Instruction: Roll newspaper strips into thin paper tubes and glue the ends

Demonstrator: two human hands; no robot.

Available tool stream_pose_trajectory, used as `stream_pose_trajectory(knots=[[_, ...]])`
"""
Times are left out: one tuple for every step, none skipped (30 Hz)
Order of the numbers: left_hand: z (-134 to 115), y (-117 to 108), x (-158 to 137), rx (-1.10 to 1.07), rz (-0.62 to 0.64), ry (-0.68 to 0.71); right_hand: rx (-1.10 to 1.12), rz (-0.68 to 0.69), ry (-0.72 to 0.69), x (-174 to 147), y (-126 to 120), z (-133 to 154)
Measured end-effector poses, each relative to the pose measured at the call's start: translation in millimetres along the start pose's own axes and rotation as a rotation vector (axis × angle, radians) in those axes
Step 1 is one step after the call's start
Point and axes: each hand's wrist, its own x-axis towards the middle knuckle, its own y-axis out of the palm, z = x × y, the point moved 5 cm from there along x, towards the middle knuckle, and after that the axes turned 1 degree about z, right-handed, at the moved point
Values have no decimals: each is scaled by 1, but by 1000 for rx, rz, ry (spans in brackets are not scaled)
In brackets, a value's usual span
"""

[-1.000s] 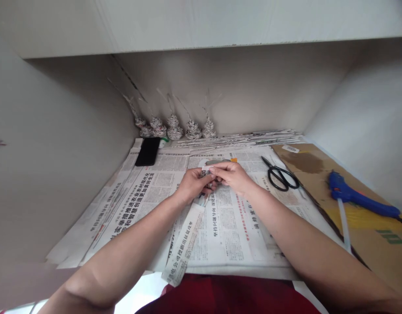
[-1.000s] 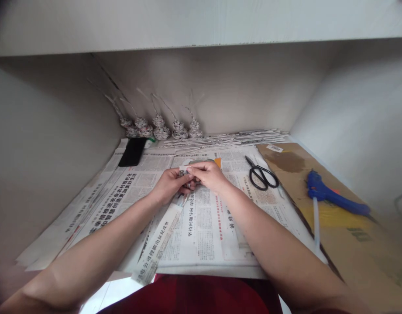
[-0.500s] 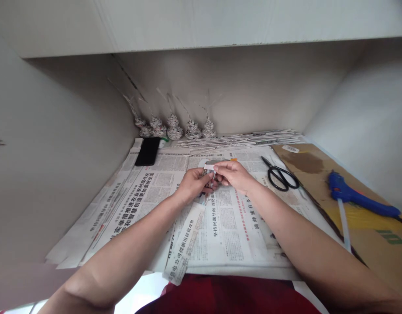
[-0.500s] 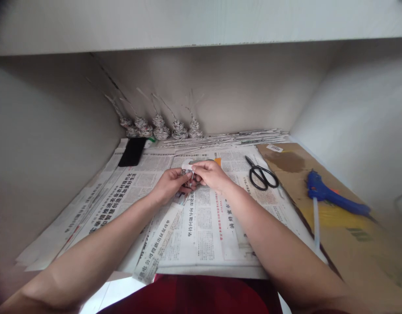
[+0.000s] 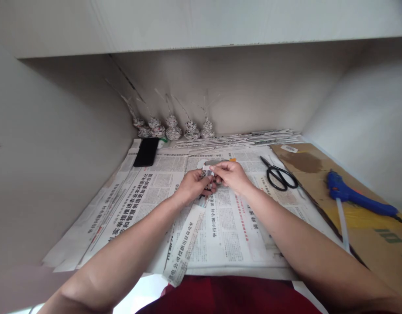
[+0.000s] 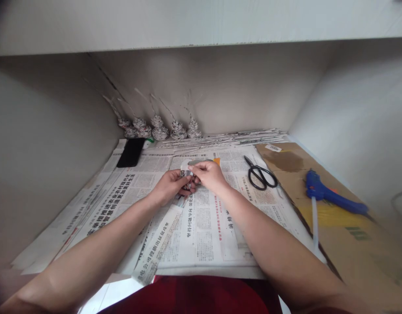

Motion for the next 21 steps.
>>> stream_pose_trajectory(knots=[[0, 0, 0, 4, 0, -3, -3, -3, -11, 0, 0, 0], [1, 0, 0, 6, -2, -5, -6, -7, -24, 1, 0, 0], [1, 0, 0, 9, -6, -8, -8, -11, -40, 1, 0, -1], [1, 0, 0, 13, -10, -9, -6, -16, -54, 2, 0, -1], [1, 0, 0, 18, -13, -11, 3, -19, -64, 2, 0, -2], [2, 0, 0, 25, -13, -13, 21, -17, -69, 3, 1, -3], [2, 0, 0, 32, -13, -15, 45, -13, -68, 3, 2, -5], [2, 0, 0, 40, -11, -14, 70, -6, -63, 3, 3, -6], [1, 1, 0, 46, -5, -10, 93, -1, -60, 3, 4, -7], [1, 2, 0, 47, 2, -4, 107, 0, -60, 2, 5, -8], [0, 2, -1, 43, 9, 4, 113, -4, -60, 2, 6, -8], [-1, 3, -1, 34, 16, 11, 113, -13, -60, 1, 6, -8], [-3, 3, -2, 24, 21, 18, 108, -25, -58, 1, 6, -7], [-4, 3, -2, 18, 23, 24, 107, -33, -53, 0, 5, -7], [-5, 3, -3, 19, 20, 29, 112, -36, -46, 0, 5, -6], [-5, 2, -3, 27, 12, 32, 118, -31, -41, 0, 5, -5], [-6, 1, -3, 37, 2, 33, 118, -20, -40, 0, 4, -3], [-6, 0, -2, 45, -10, 31, 109, -6, -39, 0, 3, -2], [-5, -2, -2, 49, -22, 25, 95, 8, -35, 0, 2, 0], [-5, -3, -2, 49, -33, 17, 76, 22, -28, 1, 1, 1], [-4, -5, -1, 48, -40, 9, 52, 38, -17, 1, -1, 2]])
